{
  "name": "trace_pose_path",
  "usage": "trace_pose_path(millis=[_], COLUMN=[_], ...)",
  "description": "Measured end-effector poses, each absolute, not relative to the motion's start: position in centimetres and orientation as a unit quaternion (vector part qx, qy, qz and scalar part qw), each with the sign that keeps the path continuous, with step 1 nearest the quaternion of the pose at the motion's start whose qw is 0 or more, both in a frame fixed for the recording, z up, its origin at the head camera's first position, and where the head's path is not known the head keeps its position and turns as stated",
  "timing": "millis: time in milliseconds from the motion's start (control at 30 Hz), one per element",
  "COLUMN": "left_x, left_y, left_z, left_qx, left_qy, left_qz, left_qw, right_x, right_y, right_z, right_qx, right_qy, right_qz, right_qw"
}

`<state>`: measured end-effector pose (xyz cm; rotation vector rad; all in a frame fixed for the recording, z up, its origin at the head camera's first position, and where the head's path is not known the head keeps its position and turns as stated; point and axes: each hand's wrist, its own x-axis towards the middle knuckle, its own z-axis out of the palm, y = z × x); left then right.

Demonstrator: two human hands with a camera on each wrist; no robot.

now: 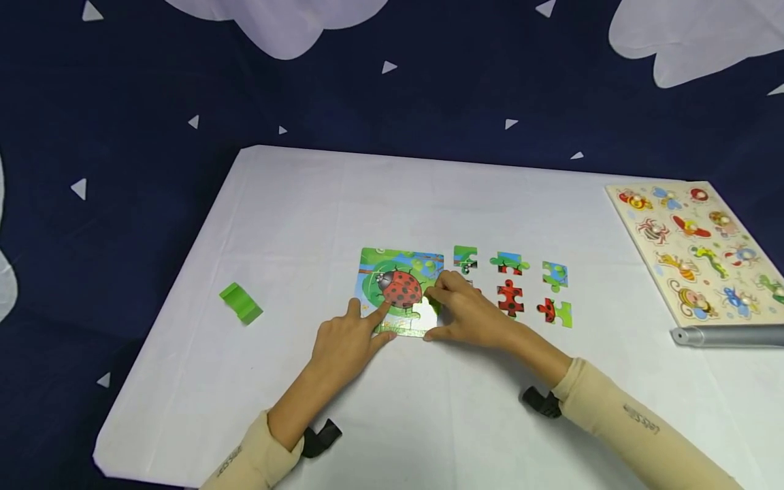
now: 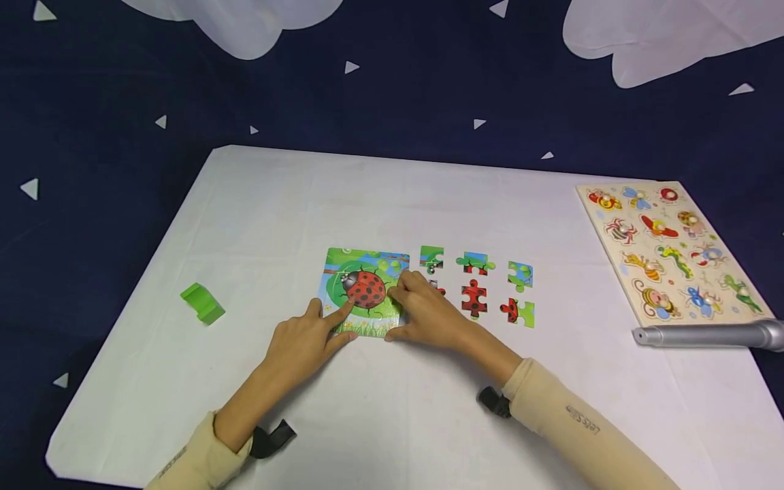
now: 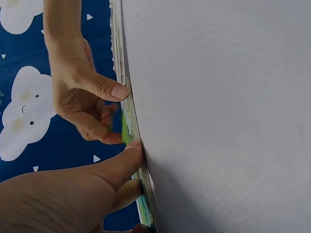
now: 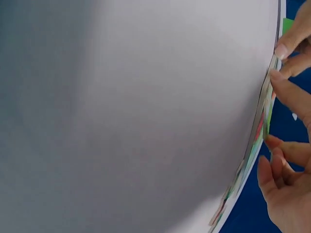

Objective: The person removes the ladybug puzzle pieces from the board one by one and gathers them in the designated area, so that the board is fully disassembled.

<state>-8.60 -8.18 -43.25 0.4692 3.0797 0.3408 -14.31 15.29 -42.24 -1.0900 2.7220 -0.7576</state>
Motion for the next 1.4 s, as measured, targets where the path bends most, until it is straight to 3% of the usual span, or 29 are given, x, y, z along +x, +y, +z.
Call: trace_pose_path(millis=[233, 467, 933, 1400], left_x=[-8.6, -8.6, -8.5, -8.5], left_y=[-8.0, -8.1, -8.0, -8.0], left_z=[-43.1, -43.2, -43.3, -43.5], left_qx=[0.154, 0.153, 0.153, 0.151], left_qy=[0.983, 0.984, 0.983, 0.982], left_qz=[0.095, 0.090, 0.104, 0.109], left_qw=[0.006, 0.003, 0.006, 0.005], right_x=[-13.7, -13.7, -14.4, -14.2], right_y=[15.4, 15.4, 14.5, 17.4], right_z=[-42.2, -42.2, -41.8, -41.9], right_qx=[-0.334, -0.308, -0.342, -0.366], right_qy=[0.913, 0.923, 0.924, 0.907], right_qz=[-0.232, -0.228, -0.171, -0.207], right_qw=[0.014, 0.036, 0.007, -0.038])
